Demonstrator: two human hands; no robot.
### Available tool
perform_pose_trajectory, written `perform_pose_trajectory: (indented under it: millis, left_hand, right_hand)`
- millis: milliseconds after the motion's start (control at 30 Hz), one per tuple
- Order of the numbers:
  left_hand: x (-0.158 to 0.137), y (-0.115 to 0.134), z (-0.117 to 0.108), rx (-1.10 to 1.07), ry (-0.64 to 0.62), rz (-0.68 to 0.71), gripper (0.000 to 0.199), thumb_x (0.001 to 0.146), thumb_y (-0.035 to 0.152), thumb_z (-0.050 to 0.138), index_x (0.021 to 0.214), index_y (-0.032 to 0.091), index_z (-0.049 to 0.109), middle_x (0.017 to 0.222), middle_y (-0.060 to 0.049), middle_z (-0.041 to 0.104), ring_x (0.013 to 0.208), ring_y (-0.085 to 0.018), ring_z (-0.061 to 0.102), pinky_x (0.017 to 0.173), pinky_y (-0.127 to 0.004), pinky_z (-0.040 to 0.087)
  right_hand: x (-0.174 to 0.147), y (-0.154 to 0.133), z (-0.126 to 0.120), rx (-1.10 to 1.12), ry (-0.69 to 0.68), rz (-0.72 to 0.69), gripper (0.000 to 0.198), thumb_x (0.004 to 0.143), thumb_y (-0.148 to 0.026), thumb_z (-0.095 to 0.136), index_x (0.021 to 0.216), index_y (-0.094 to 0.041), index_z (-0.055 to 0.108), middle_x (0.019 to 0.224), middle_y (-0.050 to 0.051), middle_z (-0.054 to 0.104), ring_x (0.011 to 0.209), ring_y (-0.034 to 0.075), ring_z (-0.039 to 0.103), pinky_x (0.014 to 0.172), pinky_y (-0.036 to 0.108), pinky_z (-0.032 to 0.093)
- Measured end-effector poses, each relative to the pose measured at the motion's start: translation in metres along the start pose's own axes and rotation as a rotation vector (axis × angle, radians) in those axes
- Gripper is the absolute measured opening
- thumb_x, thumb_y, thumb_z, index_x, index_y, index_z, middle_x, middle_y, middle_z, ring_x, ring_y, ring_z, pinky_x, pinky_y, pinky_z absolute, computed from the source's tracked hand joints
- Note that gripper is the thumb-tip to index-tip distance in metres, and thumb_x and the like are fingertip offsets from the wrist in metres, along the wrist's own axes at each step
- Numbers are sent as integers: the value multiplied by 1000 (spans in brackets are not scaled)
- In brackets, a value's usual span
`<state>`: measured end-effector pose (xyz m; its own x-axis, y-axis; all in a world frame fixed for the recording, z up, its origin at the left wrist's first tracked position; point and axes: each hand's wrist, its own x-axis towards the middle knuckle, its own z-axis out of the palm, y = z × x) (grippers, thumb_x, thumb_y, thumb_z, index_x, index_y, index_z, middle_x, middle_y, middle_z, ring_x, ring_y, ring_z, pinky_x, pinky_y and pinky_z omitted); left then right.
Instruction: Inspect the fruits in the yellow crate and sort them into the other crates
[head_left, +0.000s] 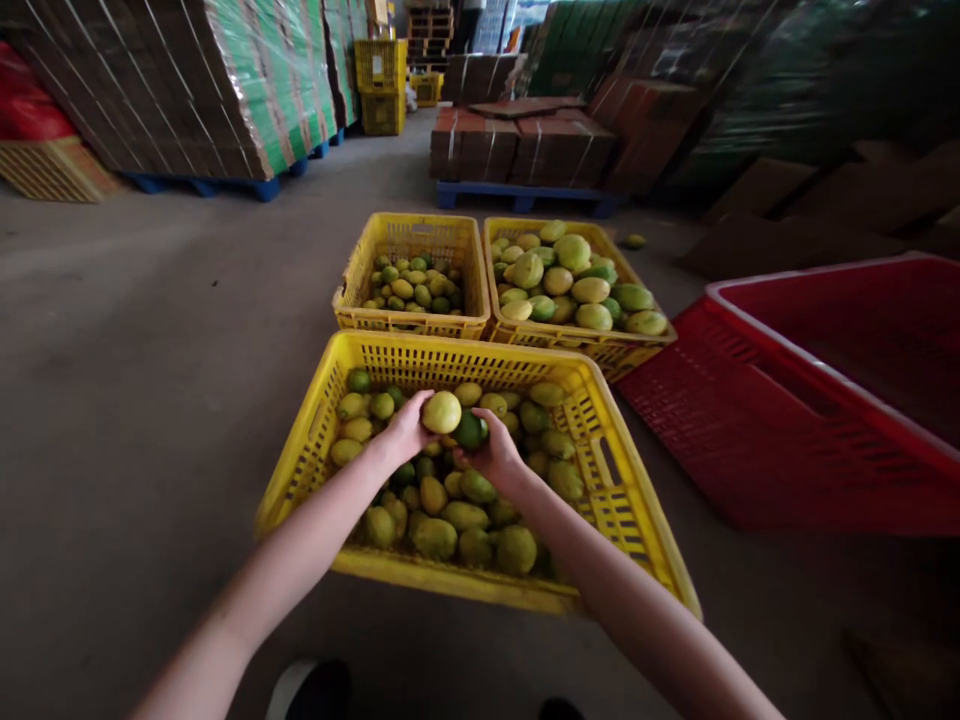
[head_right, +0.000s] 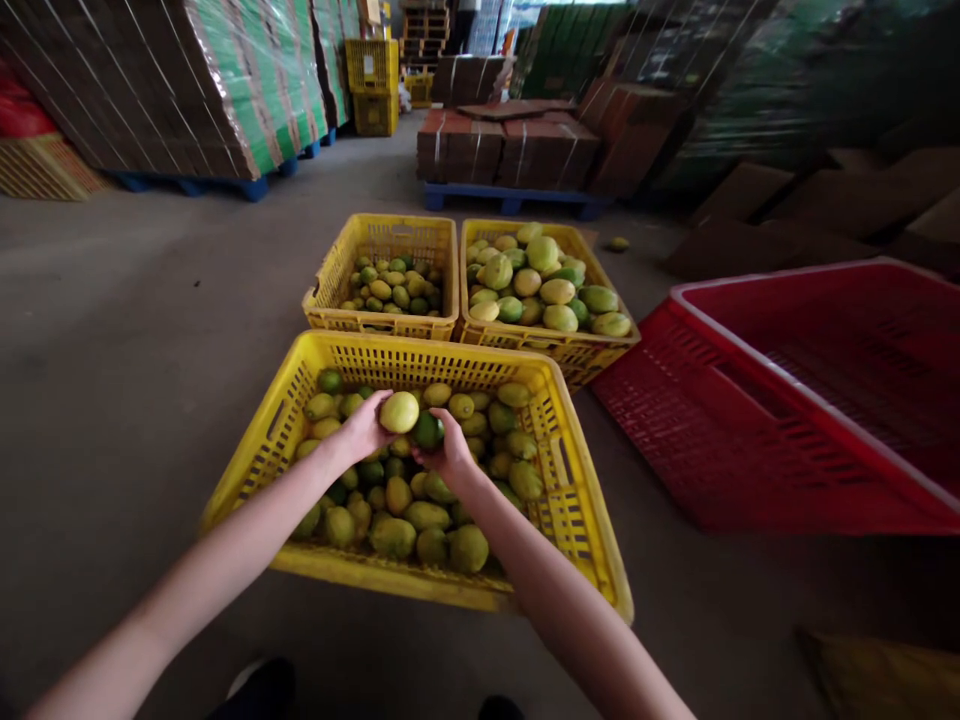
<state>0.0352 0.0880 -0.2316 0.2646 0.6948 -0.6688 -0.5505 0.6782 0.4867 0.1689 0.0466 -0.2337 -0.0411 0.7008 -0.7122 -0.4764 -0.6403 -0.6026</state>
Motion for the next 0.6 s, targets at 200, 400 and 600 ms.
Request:
perform_pose_trajectory:
  millis: [200,400,600]
  left_hand:
    - [12,-3,-11,46,17,-163,39,98,47,50,109,15,69,65,-4,66,46,-16,54,43,-25,41]
    - [16,-3,-18,130,5,-189,53,100,53,46,126,12,68,74,-9,74,41,-15,47,43,-28,38]
    - [12,-1,-15,69,5,-161,49,97,52,55,120,11,70,72,-7,72,42,-13,49,44,-26,37]
  right_hand:
    - [5,-6,-8,22,-15,86,39,96,-52,42,81,-20,58,54,5,60,38,15,49,32,22,33]
    - [6,-6,-9,-45,3,169,48,96,-58,38,89,-18,62,56,7,63,38,16,50,34,23,35]
    - [2,-9,-7,-49,-11,194,50,98,-58,35,91,-17,63,61,9,68,38,16,49,33,24,34]
